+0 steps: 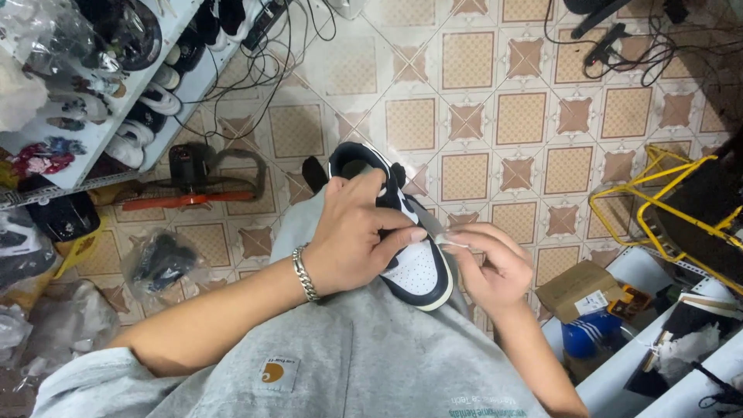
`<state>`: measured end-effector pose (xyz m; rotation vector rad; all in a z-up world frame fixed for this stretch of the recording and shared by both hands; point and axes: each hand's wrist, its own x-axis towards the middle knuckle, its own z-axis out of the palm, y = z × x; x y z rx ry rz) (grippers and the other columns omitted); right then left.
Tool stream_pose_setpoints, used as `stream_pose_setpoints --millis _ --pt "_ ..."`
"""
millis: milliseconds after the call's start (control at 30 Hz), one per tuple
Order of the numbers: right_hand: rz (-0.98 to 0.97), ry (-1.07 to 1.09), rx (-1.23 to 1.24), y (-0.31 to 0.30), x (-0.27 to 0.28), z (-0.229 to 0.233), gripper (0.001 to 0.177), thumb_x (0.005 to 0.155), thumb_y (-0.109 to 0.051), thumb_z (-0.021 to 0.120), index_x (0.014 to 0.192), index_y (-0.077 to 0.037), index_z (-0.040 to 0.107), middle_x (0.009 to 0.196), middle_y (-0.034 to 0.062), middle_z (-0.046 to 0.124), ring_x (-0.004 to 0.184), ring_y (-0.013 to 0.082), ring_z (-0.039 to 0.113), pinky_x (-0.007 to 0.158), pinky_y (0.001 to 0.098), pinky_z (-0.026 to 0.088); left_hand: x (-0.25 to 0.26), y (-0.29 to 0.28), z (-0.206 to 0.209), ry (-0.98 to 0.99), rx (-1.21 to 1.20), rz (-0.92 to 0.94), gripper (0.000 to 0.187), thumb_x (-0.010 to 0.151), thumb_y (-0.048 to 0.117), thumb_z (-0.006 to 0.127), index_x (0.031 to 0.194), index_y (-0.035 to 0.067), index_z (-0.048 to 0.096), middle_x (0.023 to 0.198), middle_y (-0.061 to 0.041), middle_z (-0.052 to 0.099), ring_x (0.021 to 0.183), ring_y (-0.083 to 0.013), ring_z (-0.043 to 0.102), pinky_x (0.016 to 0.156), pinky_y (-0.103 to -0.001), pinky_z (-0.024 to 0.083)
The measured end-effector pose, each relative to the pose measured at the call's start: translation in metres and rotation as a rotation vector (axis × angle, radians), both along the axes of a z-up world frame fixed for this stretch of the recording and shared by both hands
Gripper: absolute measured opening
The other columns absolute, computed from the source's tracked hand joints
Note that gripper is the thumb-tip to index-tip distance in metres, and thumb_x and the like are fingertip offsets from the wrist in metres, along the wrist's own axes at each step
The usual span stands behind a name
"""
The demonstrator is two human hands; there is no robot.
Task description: The person is cleaning the surface of a black and white sneaker using a cleaning solution and a small white wipe.
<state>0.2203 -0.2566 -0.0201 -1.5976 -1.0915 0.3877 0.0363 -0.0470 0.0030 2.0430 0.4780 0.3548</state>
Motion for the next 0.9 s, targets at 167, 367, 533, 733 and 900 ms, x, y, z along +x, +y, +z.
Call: stream_pose_setpoints --millis 167,367,533,733,900 --pt "0.134 -0.212 0.134 0.017 0.009 0.012 0.011 0.108 -0.004 0.090 0.099 -0.003 0.097 0.097 0.0158 0.093 0.074 0.0316 0.086 0.077 0.0491 0.074 0.007 -0.004 0.012 0.021 0.005 0.000 0.028 0.113 0.039 0.085 0.096 0.018 0.095 0.099 -0.001 0.048 0.093 -0.0286 0.061 0.092 -0.048 0.034" --pt "0.289 -0.470 0.117 0.022 0.016 0.025 0.030 0.125 -0.016 0.071 0.107 -0.012 0.095 0.100 0.0078 0.087 0.083 0.0294 0.078 0.084 0.0470 0.070 0.011 -0.011 0.015 0.045 0.070 -0.015 0.026 0.112 0.035 0.086 0.094 0.019 0.095 0.097 -0.001 0.047 0.090 -0.0298 0.061 0.091 -0.049 0.034" --pt "0.435 -0.537 0.031 0.000 0.043 0.007 0.027 0.125 -0.017 0.065 0.118 -0.011 0.090 0.098 0.0063 0.081 0.089 0.0279 0.077 0.092 0.0445 0.070 0.014 -0.015 0.013 0.071 0.078 -0.021 0.029 0.112 0.036 0.085 0.094 0.016 0.096 0.094 -0.002 0.050 0.086 -0.0275 0.060 0.089 -0.049 0.033" --pt "0.350 -0.439 0.065 -0.036 0.049 -0.033 0.033 0.125 -0.028 0.064 0.123 -0.019 0.096 0.107 0.0027 0.086 0.094 0.0223 0.076 0.094 0.0413 0.069 0.012 -0.017 0.020 0.067 0.062 0.020 0.025 0.110 0.034 0.088 0.096 0.017 0.097 0.096 -0.003 0.055 0.093 -0.0293 0.066 0.093 -0.050 0.036" --pt "0.358 -0.576 0.124 0.012 0.028 0.017 0.034 0.128 -0.020 0.064 0.116 -0.012 0.095 0.106 0.0077 0.085 0.090 0.0281 0.079 0.090 0.0472 0.073 0.015 -0.020 0.022 0.071 0.106 0.018 0.025 0.110 0.035 0.088 0.095 0.017 0.096 0.097 -0.003 0.054 0.092 -0.0315 0.065 0.092 -0.051 0.035"
